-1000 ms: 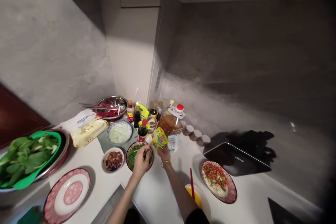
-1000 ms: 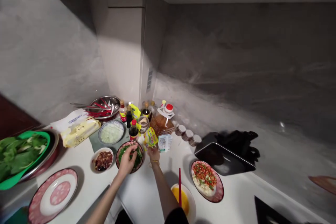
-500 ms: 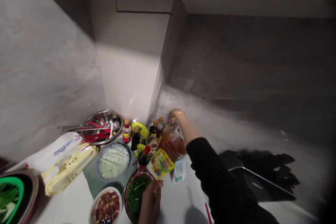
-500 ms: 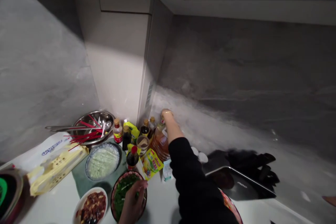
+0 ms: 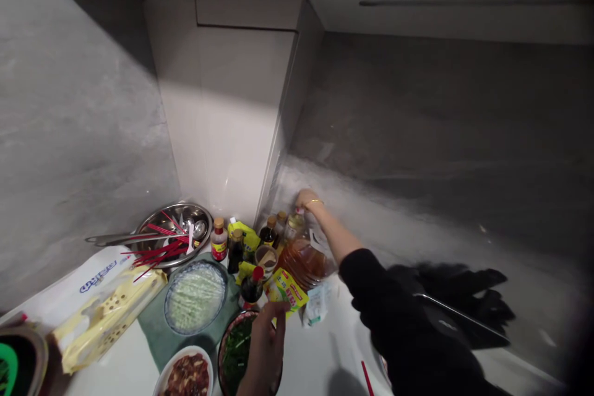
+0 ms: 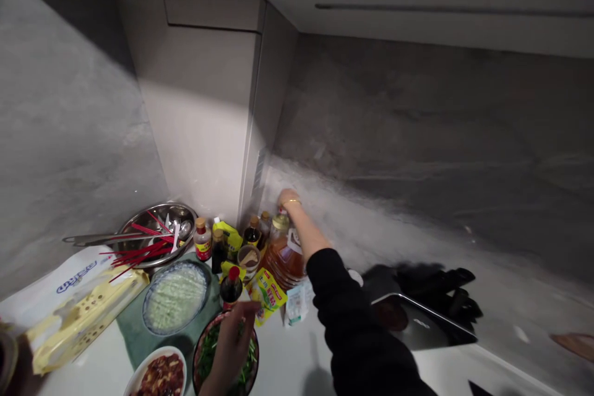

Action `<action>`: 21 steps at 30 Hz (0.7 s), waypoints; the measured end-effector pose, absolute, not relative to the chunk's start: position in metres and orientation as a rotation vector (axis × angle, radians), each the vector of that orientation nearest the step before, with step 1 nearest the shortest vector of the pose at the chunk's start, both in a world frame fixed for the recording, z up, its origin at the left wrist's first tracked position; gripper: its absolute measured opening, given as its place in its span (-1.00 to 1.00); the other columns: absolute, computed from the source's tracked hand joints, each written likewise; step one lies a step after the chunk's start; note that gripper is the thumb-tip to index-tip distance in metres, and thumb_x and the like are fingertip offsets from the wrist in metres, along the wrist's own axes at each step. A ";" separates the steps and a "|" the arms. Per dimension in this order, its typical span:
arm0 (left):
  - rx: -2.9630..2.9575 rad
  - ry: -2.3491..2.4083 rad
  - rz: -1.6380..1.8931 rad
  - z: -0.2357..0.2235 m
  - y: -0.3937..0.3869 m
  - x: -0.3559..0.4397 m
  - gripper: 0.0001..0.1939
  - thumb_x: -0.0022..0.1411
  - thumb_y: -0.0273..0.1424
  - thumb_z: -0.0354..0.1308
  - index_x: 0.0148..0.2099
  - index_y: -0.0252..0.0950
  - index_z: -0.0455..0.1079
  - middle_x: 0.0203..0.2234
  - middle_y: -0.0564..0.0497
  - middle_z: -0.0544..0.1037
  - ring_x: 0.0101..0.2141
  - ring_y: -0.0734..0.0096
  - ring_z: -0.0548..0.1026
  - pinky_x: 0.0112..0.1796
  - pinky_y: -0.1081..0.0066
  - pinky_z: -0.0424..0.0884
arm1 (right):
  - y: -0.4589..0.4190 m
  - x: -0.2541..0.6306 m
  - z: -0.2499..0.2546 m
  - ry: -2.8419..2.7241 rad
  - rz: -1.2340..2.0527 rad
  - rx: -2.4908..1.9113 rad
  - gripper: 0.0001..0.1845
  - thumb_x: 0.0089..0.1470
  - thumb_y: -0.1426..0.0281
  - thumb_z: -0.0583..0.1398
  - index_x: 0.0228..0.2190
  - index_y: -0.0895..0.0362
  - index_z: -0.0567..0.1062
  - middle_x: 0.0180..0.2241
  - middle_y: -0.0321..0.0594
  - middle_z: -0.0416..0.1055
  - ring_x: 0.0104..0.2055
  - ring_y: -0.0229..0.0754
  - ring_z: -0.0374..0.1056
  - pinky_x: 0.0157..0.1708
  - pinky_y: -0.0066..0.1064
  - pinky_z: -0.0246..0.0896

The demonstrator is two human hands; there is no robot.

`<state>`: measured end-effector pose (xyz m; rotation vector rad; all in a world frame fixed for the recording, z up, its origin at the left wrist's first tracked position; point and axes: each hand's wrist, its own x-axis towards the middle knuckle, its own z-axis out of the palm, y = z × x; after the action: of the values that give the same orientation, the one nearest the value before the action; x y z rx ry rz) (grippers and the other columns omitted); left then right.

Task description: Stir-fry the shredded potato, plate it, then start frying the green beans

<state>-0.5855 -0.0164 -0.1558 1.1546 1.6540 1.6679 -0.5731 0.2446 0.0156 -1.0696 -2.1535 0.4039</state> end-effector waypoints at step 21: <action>2.188 1.518 1.632 -0.009 -0.025 -0.499 -0.35 -0.02 -0.36 0.23 0.13 -0.24 0.11 -0.06 -0.13 0.43 -0.06 0.19 0.44 -0.10 0.29 0.39 | -0.008 -0.334 0.194 -2.901 -0.043 -0.844 -0.82 0.04 0.47 0.11 -0.31 0.21 0.49 -0.43 -0.23 0.44 -0.46 -0.33 0.28 -0.46 -0.52 0.06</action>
<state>-0.4987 -0.0250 -0.0086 2.1879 1.5179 1.6320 -0.3337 -0.0078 0.1940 -0.8444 -2.9012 -0.0433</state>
